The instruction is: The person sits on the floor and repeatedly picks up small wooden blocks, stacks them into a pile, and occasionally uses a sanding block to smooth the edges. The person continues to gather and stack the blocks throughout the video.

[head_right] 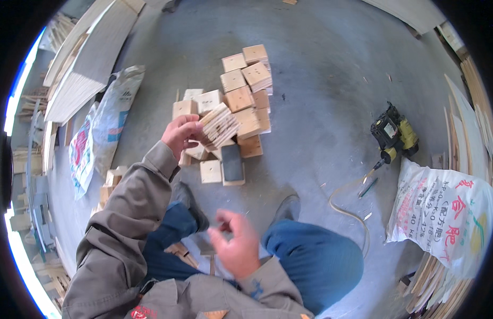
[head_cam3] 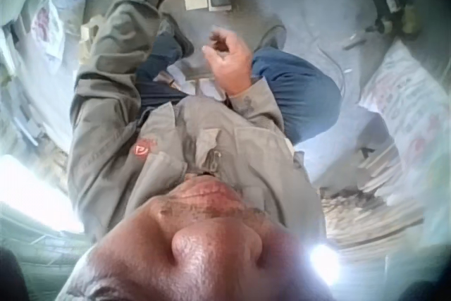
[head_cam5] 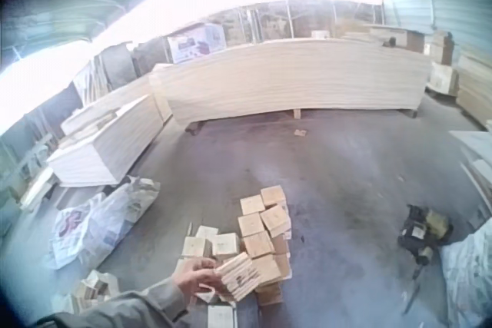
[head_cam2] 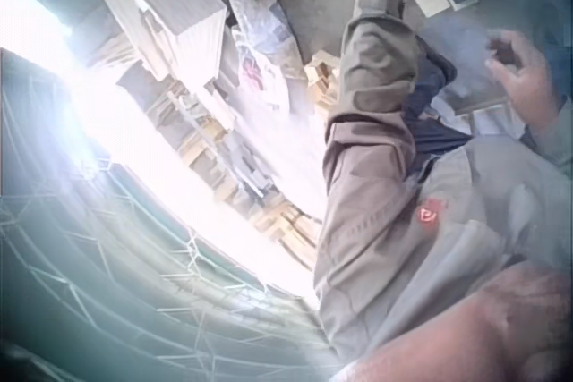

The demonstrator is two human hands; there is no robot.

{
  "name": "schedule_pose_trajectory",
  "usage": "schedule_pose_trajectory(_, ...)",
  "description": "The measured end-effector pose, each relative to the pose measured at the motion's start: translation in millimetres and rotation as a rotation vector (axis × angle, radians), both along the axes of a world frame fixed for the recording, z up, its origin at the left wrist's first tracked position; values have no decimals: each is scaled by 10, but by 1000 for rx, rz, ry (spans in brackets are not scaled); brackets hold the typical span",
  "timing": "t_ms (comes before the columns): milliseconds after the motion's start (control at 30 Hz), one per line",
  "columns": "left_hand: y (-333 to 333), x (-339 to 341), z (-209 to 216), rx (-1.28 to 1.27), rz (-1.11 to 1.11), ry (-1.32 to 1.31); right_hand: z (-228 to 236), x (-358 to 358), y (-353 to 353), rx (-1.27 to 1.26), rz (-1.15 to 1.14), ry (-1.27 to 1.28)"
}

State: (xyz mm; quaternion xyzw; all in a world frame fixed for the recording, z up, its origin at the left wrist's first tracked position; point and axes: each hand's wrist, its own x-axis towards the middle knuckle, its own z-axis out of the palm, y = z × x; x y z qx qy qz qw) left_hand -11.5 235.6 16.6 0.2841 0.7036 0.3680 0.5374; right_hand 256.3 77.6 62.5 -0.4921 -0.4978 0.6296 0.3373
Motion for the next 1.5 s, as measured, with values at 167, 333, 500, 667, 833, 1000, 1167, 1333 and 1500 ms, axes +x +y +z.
schedule_pose_trajectory(167, -1278, 49, 675, -42, -51, 16, 158, 123, -155, 384, -30, -113)
schedule_pose_trajectory(333, -2419, 272, 879, -61, -112, -97, 246, 142, -497, 725, 47, -91)
schedule_pose_trajectory(500, -3111, 478, 708, -96, -91, -145, 272, 109, -863, 863, 313, -145)
schedule_pose_trajectory(667, -3281, 514, 688, -68, -157, -68, 236, 116, -1030, 870, 377, -208)
schedule_pose_trajectory(833, -3306, 523, 712, -28, -96, -73, 202, 102, -1079, 934, 406, -259)
schedule_pose_trajectory(1000, -3300, 434, 574, -54, -137, -83, 91, 58, -1101, 1023, 417, -304)
schedule_pose_trajectory(1167, -3277, 402, 361, -45, -186, -66, 73, -18, -1105, 920, 464, -333)
schedule_pose_trajectory(1333, -3203, 386, 370, -74, -161, -86, -11, -83, -1084, 862, 462, -336)
schedule_pose_trajectory(1500, -3174, 398, 335, -16, -78, -59, -76, -63, -959, 737, 285, -329)
